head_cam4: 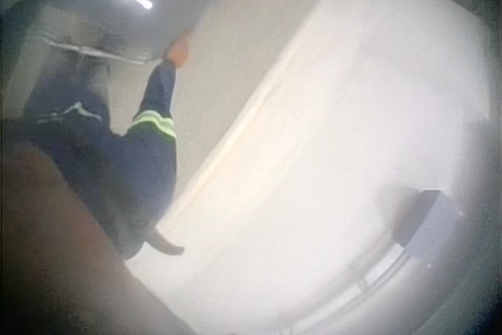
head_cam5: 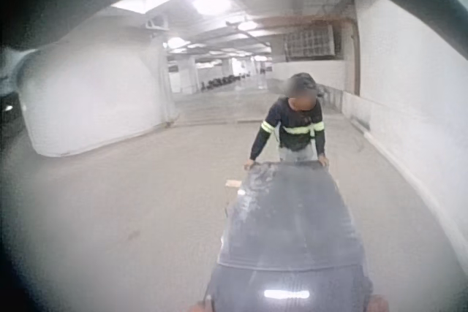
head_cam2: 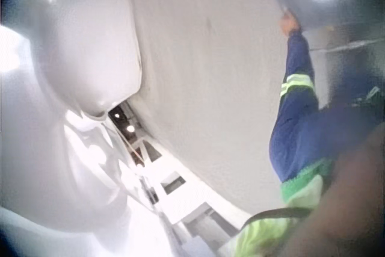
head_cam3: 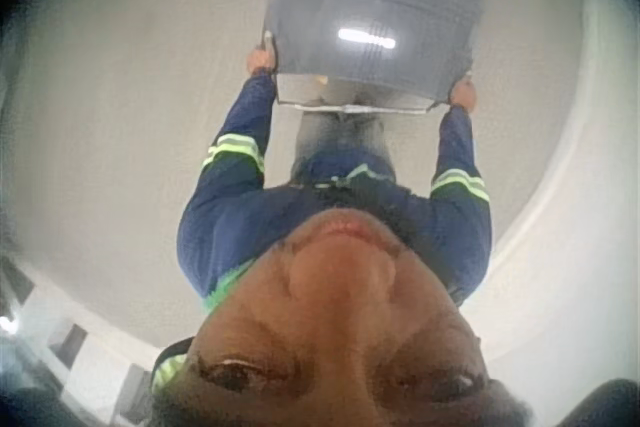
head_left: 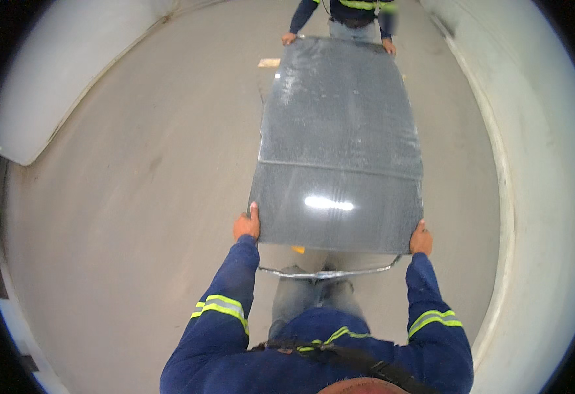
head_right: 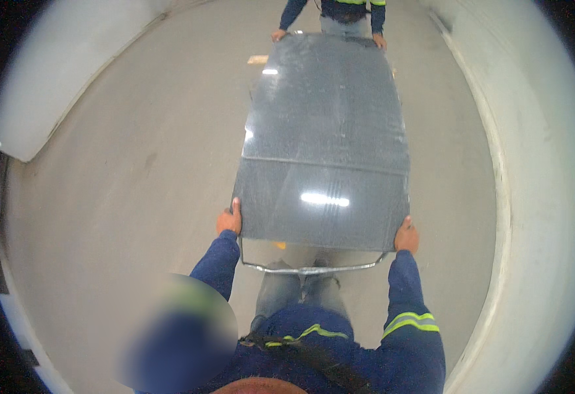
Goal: The person and a coworker carry a large, flat, dark panel on a metal frame through a parking garage. They walk in a straight line past parked motorcycles and bicycles, maintaining a steady pace. The video ends while they are still moving.
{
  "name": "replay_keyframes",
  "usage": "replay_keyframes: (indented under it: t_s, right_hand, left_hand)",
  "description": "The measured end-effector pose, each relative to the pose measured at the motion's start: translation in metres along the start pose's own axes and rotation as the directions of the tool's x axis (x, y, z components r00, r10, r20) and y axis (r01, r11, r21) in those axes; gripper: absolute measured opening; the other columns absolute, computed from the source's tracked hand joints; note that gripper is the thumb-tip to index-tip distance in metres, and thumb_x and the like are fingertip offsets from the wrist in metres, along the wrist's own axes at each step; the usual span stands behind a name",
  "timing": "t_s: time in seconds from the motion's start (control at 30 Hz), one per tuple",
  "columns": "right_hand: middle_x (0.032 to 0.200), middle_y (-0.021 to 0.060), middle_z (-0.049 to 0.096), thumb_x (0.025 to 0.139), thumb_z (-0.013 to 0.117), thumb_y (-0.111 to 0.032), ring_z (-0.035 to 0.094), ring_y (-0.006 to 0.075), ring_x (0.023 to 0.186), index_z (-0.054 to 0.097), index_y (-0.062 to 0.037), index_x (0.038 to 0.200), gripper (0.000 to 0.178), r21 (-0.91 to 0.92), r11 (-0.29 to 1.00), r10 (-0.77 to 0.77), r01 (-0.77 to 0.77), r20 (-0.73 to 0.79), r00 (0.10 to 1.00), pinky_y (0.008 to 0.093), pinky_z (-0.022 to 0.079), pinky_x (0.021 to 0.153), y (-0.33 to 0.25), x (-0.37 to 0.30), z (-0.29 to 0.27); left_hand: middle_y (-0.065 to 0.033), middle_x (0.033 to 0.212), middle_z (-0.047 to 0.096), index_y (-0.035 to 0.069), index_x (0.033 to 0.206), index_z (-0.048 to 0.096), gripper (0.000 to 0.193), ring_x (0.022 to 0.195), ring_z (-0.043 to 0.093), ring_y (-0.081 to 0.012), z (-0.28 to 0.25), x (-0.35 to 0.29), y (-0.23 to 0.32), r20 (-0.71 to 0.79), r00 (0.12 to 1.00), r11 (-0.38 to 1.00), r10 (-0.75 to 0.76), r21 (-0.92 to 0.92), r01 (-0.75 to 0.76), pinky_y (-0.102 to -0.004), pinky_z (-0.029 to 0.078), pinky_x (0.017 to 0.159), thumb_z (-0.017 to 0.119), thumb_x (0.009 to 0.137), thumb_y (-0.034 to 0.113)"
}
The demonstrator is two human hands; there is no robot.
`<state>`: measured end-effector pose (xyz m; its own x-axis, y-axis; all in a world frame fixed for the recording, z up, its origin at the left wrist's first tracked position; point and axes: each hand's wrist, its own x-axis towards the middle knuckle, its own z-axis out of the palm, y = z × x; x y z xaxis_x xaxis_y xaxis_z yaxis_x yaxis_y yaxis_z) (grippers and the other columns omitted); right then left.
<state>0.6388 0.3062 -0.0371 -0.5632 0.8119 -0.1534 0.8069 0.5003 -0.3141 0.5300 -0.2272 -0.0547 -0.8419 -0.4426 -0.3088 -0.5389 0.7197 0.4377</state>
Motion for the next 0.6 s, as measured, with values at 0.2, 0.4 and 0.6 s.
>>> replay_keyframes:
  t_s: [0.2,0.4,0.6]
  right_hand:
    - [0.110,0.0291,0.063,0.097,0.027,-0.058,0.059,0.0435,0.107,0.066,0.0049,0.108,0.075,0.071,0.997,0.007,-0.007,-0.003,1.000,0.0521,0.045,0.090,0.002,0.004,0.014]
    - [0.111,0.0281,0.063,0.097,0.026,-0.058,0.059,0.0439,0.106,0.066,0.0049,0.109,0.076,0.017,1.000,-0.021,0.020,0.024,1.000,0.0515,0.045,0.090,0.022,-0.007,0.027]
    - [0.105,0.0275,0.065,0.098,0.026,-0.058,0.062,0.0439,0.100,0.067,0.0051,0.105,0.076,0.066,0.998,0.020,-0.019,-0.010,1.000,0.0517,0.046,0.088,0.053,-0.016,0.056]
  left_hand:
    - [-0.0318,0.110,0.062,-0.006,0.118,0.060,0.091,0.107,0.060,-0.0441,0.008,-0.004,-0.011,-0.001,1.000,0.999,-0.003,0.033,0.003,-0.0493,0.045,0.093,0.024,0.090,0.073]
    - [-0.0323,0.109,0.062,-0.007,0.116,0.061,0.091,0.108,0.059,-0.0439,0.001,-0.022,-0.030,-0.024,1.000,1.000,-0.001,-0.016,0.001,-0.0490,0.045,0.094,0.027,0.089,0.073]
    - [-0.0314,0.115,0.061,-0.006,0.122,0.058,0.092,0.111,0.058,-0.0435,-0.005,-0.031,-0.032,0.010,1.000,0.998,-0.007,0.056,0.006,-0.0489,0.044,0.096,0.026,0.088,0.075]
